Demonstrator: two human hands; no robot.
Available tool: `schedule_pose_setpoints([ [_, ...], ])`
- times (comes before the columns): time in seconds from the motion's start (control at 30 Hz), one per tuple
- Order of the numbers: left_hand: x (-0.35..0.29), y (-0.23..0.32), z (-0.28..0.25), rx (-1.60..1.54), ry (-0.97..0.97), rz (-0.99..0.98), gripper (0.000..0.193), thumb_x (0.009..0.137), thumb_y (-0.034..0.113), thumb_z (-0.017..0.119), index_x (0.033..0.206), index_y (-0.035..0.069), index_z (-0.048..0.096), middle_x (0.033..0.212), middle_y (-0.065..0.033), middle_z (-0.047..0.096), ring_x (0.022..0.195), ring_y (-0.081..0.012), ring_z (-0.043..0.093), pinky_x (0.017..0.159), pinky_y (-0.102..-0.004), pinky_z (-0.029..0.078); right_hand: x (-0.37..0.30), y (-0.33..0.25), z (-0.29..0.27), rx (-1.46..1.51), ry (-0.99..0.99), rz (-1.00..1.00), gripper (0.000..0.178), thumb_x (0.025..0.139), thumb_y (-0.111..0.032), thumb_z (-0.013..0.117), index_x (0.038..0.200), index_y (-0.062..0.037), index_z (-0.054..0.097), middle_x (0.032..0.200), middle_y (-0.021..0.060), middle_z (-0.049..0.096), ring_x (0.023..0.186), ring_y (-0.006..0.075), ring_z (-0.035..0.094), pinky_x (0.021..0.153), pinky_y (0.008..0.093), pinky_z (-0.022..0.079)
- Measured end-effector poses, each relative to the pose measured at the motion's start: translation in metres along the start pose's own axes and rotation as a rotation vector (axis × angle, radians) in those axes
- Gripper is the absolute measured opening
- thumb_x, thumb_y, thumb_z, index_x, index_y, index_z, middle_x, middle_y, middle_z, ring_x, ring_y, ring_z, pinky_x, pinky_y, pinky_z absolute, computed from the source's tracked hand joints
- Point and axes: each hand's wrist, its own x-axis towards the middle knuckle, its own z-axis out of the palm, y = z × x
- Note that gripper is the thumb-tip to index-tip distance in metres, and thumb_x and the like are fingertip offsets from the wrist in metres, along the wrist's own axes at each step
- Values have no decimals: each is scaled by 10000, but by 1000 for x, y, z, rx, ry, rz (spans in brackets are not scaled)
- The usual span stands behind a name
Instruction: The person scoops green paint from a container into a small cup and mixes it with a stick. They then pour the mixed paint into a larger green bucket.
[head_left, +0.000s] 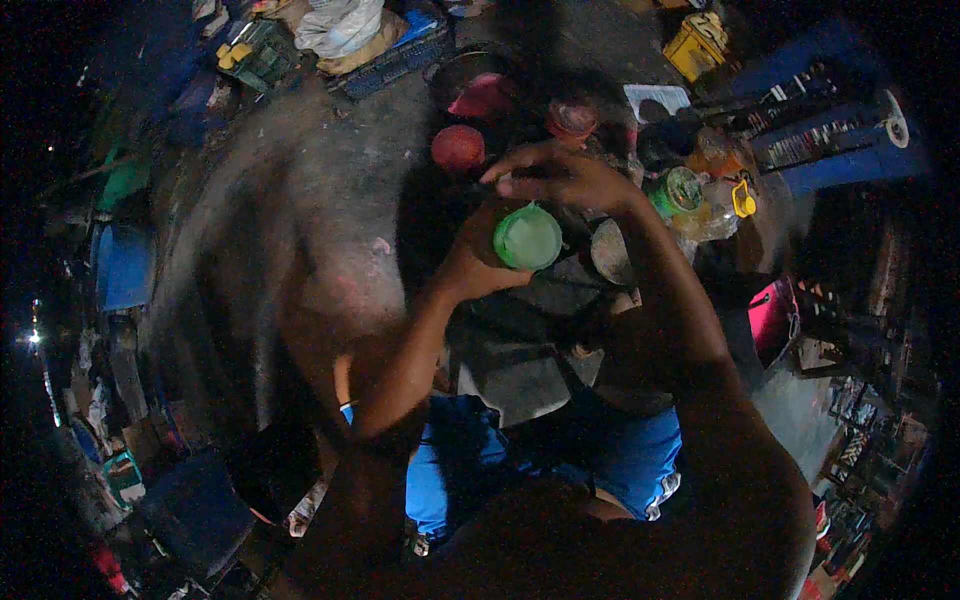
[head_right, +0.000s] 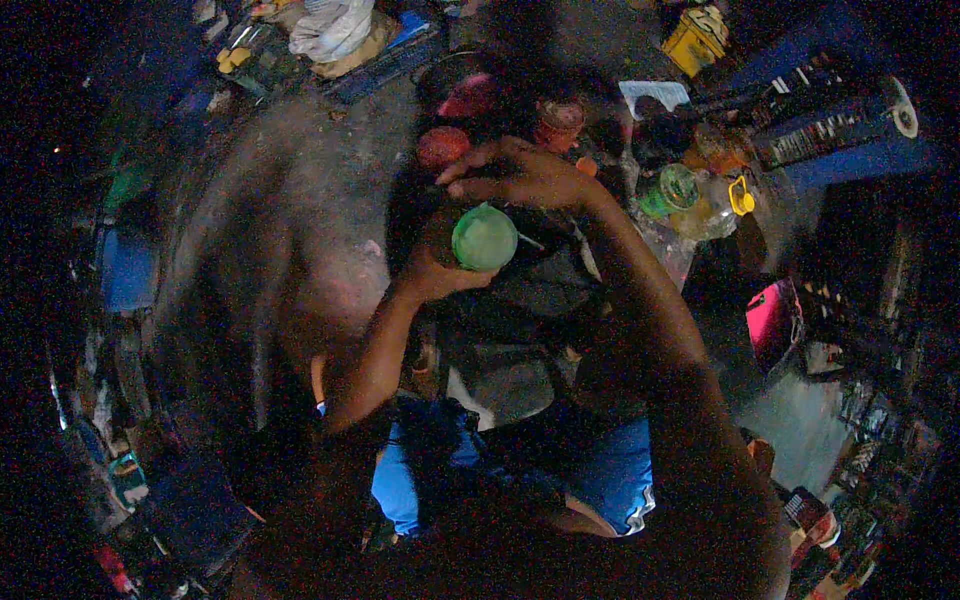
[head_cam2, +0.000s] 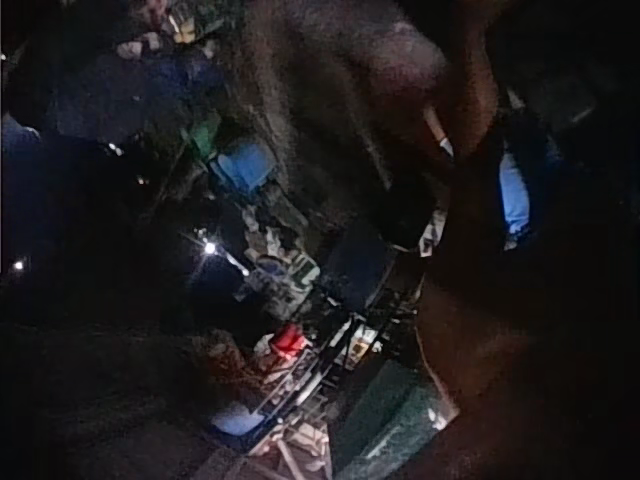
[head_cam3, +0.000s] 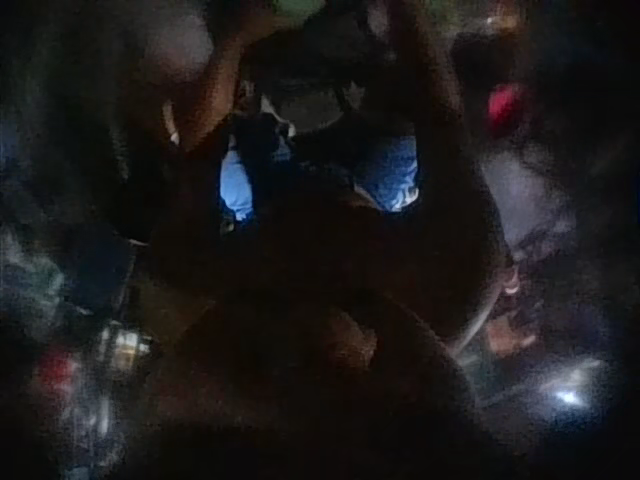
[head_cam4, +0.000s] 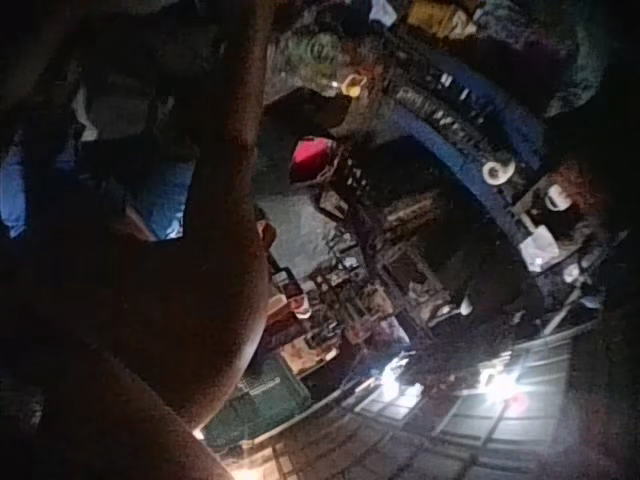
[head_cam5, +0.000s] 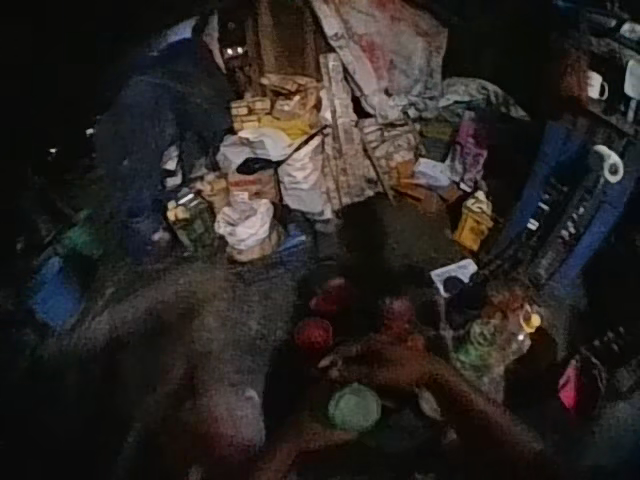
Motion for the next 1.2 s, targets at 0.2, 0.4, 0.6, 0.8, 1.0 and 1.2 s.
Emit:
schedule_pose_setpoints([
  [0.2, -4, 9, 12, 71, -129, 36, 815, 595, 124, 894, 1316, 68, 518, 1274, -119, 588, 1182, -285, 578, 1014, -396, 463, 14, 11, -13, -109, -424, 186, 463, 926, -431, 689, 1194, -53, 702, 1195, 126, 682, 1139, 219, 624, 977, 366, 482],
  [0.4, -9, -8, 9, 54, -60, 67, 974, 644, 188, 930, 1452, 72, 399, 1418, -118, 502, 1334, -255, 471, 1128, -394, 376, -6, 23, -2, -571, 203, -115, 427, 964, -406, 622, 1184, -40, 635, 1033, 164, 694, 959, 266, 644, 877, 428, 489],
  [0.6, 6, 15, -6, -6, 176, 6, 739, 598, 118, 893, 1248, 74, 544, 1189, -91, 639, 1129, -231, 606, 995, -384, 467, -86, -45, -55, -839, 920, -52, 213, 1012, -170, 525, 1148, -10, 559, 831, 131, 615, 685, 237, 612, 684, 352, 511],
  [0.8, 11, 4, -26, -15, 228, 48, 687, 645, 186, 900, 1228, 73, 554, 1121, -66, 664, 1054, -187, 633, 937, -351, 506, -95, -133, -8, -110, 1125, -561, 239, 1063, -252, 464, 1087, -23, 528, 938, 105, 599, 809, 207, 596, 722, 343, 523],
  [1.0, 13, -8, -13, -91, 239, 122, 695, 669, 284, 919, 1226, 80, 556, 1153, -66, 644, 1063, -189, 628, 937, -343, 506, -71, -104, 22, -863, 929, -279, 294, 1045, -309, 522, 1076, -17, 540, 892, 98, 650, 811, 164, 622, 736, 294, 504],
  [1.2, 14, -12, -6, 16, 237, 12, 787, 629, 269, 945, 1277, 84, 537, 1197, -82, 639, 1125, -217, 614, 988, -366, 502, -53, -80, 36, -678, 660, -235, 204, 960, -138, 653, 1075, -13, 540, 887, 112, 684, 779, 284, 671, 743, 363, 527],
])
